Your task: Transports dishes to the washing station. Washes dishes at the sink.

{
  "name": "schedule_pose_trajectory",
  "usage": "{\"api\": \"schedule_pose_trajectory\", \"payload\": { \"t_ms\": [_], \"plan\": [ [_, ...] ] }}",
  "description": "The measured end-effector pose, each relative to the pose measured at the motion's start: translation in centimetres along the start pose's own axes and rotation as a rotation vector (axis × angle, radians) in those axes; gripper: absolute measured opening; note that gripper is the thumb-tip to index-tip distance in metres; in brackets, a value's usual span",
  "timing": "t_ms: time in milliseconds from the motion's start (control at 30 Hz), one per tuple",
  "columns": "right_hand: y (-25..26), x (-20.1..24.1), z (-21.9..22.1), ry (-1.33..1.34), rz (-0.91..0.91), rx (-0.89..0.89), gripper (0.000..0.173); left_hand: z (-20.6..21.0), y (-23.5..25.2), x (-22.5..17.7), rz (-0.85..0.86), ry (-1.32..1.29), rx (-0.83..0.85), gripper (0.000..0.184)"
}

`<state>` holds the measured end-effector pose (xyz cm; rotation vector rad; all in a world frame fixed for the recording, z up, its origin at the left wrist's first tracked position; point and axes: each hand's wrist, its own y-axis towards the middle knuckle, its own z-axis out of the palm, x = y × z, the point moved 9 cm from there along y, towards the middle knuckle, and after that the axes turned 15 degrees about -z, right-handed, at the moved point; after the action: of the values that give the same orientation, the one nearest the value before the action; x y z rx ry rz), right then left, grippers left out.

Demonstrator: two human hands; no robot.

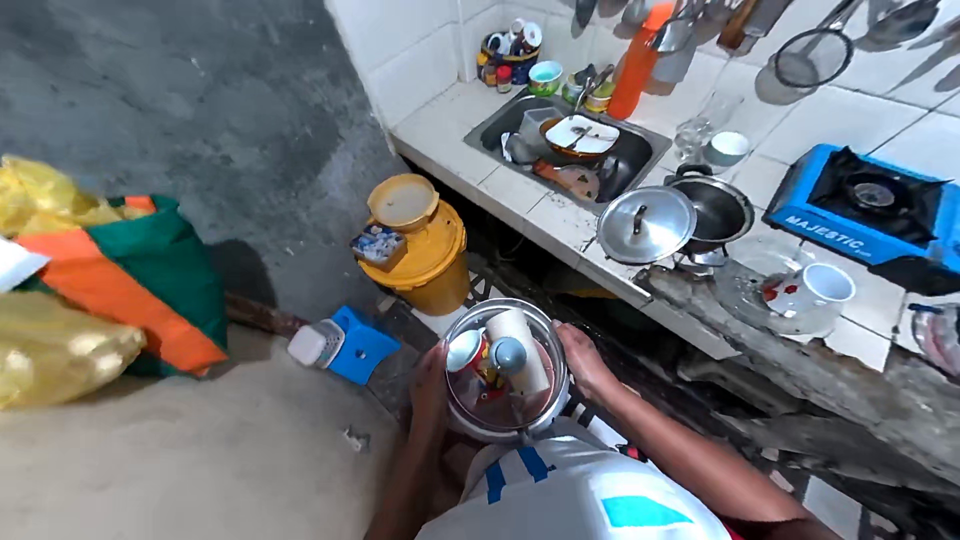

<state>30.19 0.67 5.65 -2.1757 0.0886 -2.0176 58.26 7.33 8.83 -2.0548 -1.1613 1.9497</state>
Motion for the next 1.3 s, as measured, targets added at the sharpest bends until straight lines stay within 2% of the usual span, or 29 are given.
{"api": "schedule_pose_trajectory", "payload": {
  "t_ms": [300, 467, 667, 867, 1000, 1300],
  "plan": [
    [6.2, 1.2, -4.3, 0.015, 0.009, -0.209, 0.036, 7.9, 8.1, -5.6, -0.05, 0.06, 0.162, 0.04],
    [7.7, 0.2, -4.8, 0.036, 0.041, -0.374, 0.037, 11.7, 13.0, -8.6, 0.005, 0.139, 0.312, 0.036],
    [9.5, -0.5, -4.5, -0.01, 0.08, -0.531, 0.04, 15.9, 19.1, -10.4, -0.009, 0.177, 0.503, 0.037],
    [11.1, -2.4, -2.5, -0.005, 0.11, -0.576, 0.042, 15.6, 22.3, -10.6, -0.032, 0.183, 0.537, 0.037],
    [11.6, -3.5, -0.4, 0.009, 0.167, -0.559, 0.042, 14.1, 24.1, -9.5, -0.044, 0.242, 0.495, 0.037],
    [12.4, -4.5, 1.3, -0.001, 0.214, -0.538, 0.038, 12.8, 26.1, -7.6, -0.125, 0.144, 0.459, 0.034]
  ]
}}
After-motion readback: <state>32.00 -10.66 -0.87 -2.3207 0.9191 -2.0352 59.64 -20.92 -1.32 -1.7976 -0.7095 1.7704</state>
